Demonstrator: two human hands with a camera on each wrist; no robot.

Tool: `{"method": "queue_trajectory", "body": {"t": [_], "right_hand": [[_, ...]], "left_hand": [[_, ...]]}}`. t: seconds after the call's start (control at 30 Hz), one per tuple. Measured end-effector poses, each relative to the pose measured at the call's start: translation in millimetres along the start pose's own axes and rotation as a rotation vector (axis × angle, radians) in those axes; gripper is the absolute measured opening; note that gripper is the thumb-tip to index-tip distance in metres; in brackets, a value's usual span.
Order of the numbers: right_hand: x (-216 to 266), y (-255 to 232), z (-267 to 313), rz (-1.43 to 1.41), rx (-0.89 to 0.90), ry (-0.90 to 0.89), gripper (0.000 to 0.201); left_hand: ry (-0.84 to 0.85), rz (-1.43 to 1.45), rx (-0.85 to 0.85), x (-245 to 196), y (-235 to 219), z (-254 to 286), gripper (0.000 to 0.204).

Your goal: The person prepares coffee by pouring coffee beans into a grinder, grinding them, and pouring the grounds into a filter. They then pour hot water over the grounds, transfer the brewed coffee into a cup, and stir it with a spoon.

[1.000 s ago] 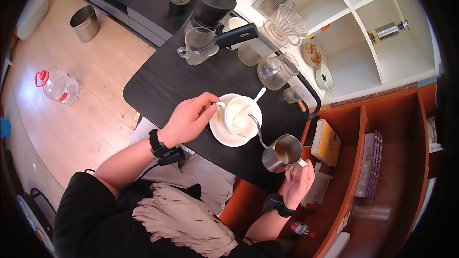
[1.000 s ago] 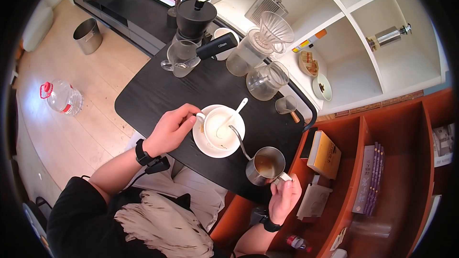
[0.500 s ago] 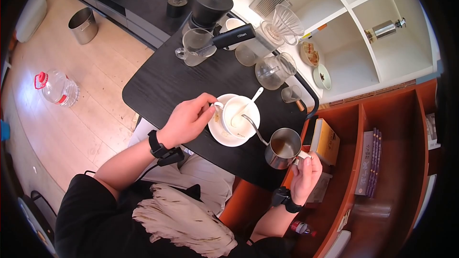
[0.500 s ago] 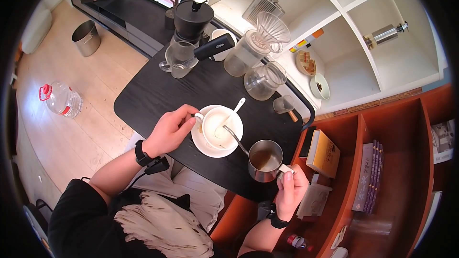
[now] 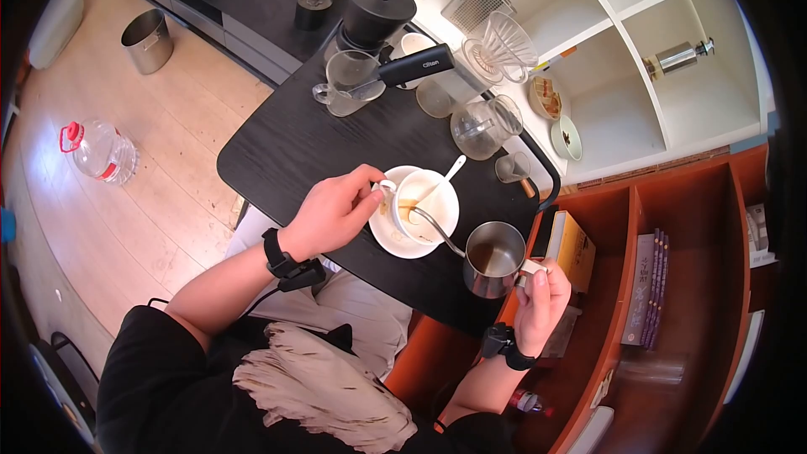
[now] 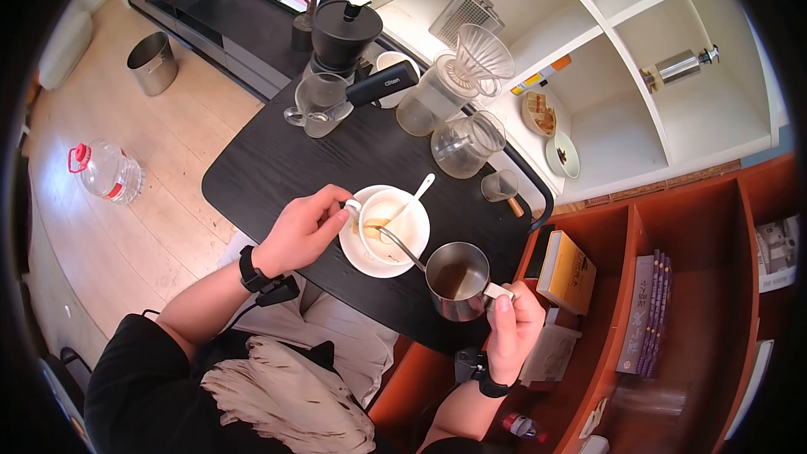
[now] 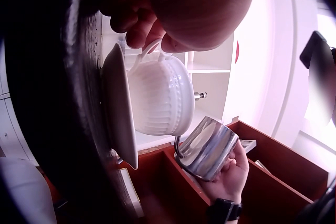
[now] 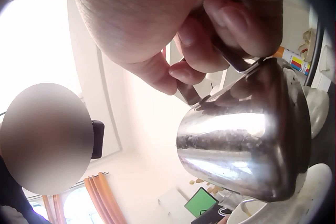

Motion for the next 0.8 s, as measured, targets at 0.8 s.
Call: {"method": "queue_trajectory", "body": {"t": [0.8], "right_hand": [[18.1,-14.9,0.4,0.161,-0.097,-0.043,0.034]], "left_hand": [[0.027,-0.020,-0.015,1.4,1.0,1.1,0.017]]}}
Point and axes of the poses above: each hand's wrist, its own z-axis away from the middle knuckle, its own y-axis out of the palm, x = y × z, the point moved 2 cm from there along -z, towards the middle knuckle, and after that the axes turned 15 degrees about -z, right-handed, at the moved point
